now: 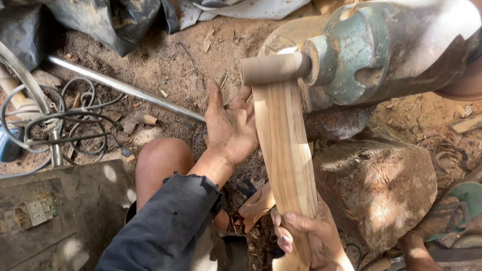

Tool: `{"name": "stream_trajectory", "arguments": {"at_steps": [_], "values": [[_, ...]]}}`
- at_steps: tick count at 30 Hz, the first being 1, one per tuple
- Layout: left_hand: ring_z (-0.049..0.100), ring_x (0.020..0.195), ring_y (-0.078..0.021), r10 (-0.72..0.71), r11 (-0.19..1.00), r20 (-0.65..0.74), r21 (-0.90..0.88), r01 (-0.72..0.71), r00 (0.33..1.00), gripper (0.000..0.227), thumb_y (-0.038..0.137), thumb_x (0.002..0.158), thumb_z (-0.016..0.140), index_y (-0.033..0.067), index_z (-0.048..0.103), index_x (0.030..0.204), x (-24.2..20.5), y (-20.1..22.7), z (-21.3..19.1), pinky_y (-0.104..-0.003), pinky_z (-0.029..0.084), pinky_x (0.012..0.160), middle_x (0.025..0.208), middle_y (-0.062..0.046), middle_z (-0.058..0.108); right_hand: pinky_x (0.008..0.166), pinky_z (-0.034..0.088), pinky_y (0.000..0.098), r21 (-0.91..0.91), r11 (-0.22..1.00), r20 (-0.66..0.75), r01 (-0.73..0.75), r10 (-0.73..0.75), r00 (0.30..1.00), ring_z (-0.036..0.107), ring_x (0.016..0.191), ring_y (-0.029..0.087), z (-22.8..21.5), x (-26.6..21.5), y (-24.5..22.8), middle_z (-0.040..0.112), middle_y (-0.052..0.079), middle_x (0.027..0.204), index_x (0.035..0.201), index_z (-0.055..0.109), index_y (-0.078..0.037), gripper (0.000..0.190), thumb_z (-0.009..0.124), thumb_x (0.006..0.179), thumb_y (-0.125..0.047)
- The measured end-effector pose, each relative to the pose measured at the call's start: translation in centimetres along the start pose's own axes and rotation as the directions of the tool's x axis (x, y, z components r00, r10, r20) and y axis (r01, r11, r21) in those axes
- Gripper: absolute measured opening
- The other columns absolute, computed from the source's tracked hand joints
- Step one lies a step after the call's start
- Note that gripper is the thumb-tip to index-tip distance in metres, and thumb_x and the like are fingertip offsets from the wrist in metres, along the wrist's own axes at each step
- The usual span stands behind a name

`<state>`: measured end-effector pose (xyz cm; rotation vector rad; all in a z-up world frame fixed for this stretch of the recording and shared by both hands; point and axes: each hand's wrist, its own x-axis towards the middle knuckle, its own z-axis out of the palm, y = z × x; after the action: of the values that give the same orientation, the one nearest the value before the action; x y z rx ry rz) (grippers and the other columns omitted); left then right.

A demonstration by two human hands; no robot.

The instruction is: The person uses an angle grinder with a sanding disc to smooth a curved wooden piece, then switches to a belt sander to further refine the surface. The person holds the wood with both hands and moves it against the rotating tools.

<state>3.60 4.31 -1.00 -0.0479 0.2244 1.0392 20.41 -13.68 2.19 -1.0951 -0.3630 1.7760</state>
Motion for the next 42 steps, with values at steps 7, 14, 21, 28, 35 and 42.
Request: {"name": "stream_trajectory", "arguments": {"at_steps": [7, 14, 21, 28, 35, 42], "values": [[0.027, 0.152, -0.0418, 0.192, 0.952, -0.027, 0.249, -0.179, 0.981, 0.105, 0.083, 0.089, 0.008, 0.0085, 0.024, 0.161, 6.7, 3.1, 1.0, -0.062, 0.024, 0.122, 0.169, -0.021, 0.020, 0.045, 0.054, 0.0394, -0.036, 0.999, -0.209, -0.031, 0.023, 0.978, 0.062, 0.060, 0.027, 0.2, 8.0, -2.1, 0.069, 0.035, 0.101, 0.133, 0.013, -0.012, 0.080, 0.073, 0.082, 0.004], [0.030, 0.151, -0.0394, 0.143, 0.977, -0.079, 0.172, -0.128, 0.987, 0.101, 0.081, 0.090, 0.017, 0.0103, 0.027, 0.161, 4.8, 2.3, 1.8, -0.063, 0.025, 0.121, 0.166, -0.019, 0.028, 0.035, 0.050, 0.0331, -0.029, 0.999, -0.057, 0.022, -0.023, 0.998, 0.062, 0.052, 0.020, 1.0, 5.8, -1.8, 0.066, 0.025, 0.083, 0.128, 0.049, 0.007, 0.056, 0.073, 0.078, -0.002], [0.039, 0.148, -0.0347, -0.033, 0.997, -0.148, -0.078, 0.022, 0.988, 0.091, 0.074, 0.093, 0.041, 0.0109, 0.035, 0.159, -0.7, 0.4, -0.8, -0.057, 0.030, 0.122, 0.163, -0.017, 0.038, 0.035, 0.048, 0.0324, -0.034, 0.997, -0.122, -0.070, 0.065, 0.990, 0.060, 0.047, 0.020, 1.0, -0.7, -0.2, 0.066, 0.022, 0.073, 0.128, 0.048, 0.006, 0.058, 0.072, 0.075, -0.001], [0.028, 0.156, -0.0343, -0.104, 0.993, -0.170, -0.067, 0.093, 0.980, 0.094, 0.081, 0.092, 0.032, 0.0193, 0.026, 0.162, -3.2, 1.5, 0.9, -0.060, 0.022, 0.127, 0.167, -0.015, 0.023, 0.038, 0.048, 0.0326, -0.043, 0.975, -0.233, -0.216, 0.200, 0.952, 0.058, 0.046, 0.021, 4.1, -2.2, -1.9, 0.064, 0.022, 0.069, 0.127, 0.047, 0.006, 0.061, 0.071, 0.071, -0.001], [0.015, 0.159, -0.0399, 0.181, 0.912, -0.101, 0.390, -0.128, 0.978, 0.107, 0.086, 0.086, 0.014, 0.0135, 0.011, 0.165, 3.2, 5.8, 0.2, -0.068, 0.019, 0.123, 0.172, -0.020, 0.009, 0.037, 0.054, 0.0358, -0.175, 0.984, -0.022, -0.043, 0.040, 0.999, 0.064, 0.052, 0.023, 5.2, 6.5, -3.5, 0.067, 0.022, 0.077, 0.122, 0.049, 0.009, 0.057, 0.077, 0.074, -0.005], [0.016, 0.167, -0.0461, 0.373, 0.864, 0.243, 0.260, -0.430, 0.896, 0.109, 0.084, 0.098, 0.020, 0.0028, 0.010, 0.171, 9.2, 9.5, -1.6, -0.063, 0.018, 0.139, 0.179, -0.030, 0.012, 0.045, 0.055, 0.0318, -0.078, 0.997, 0.148, -0.001, 0.013, 0.989, 0.065, 0.060, 0.021, 7.3, 12.7, -6.0, 0.068, 0.022, 0.085, 0.125, 0.049, 0.010, 0.055, 0.077, 0.080, -0.003]]}}
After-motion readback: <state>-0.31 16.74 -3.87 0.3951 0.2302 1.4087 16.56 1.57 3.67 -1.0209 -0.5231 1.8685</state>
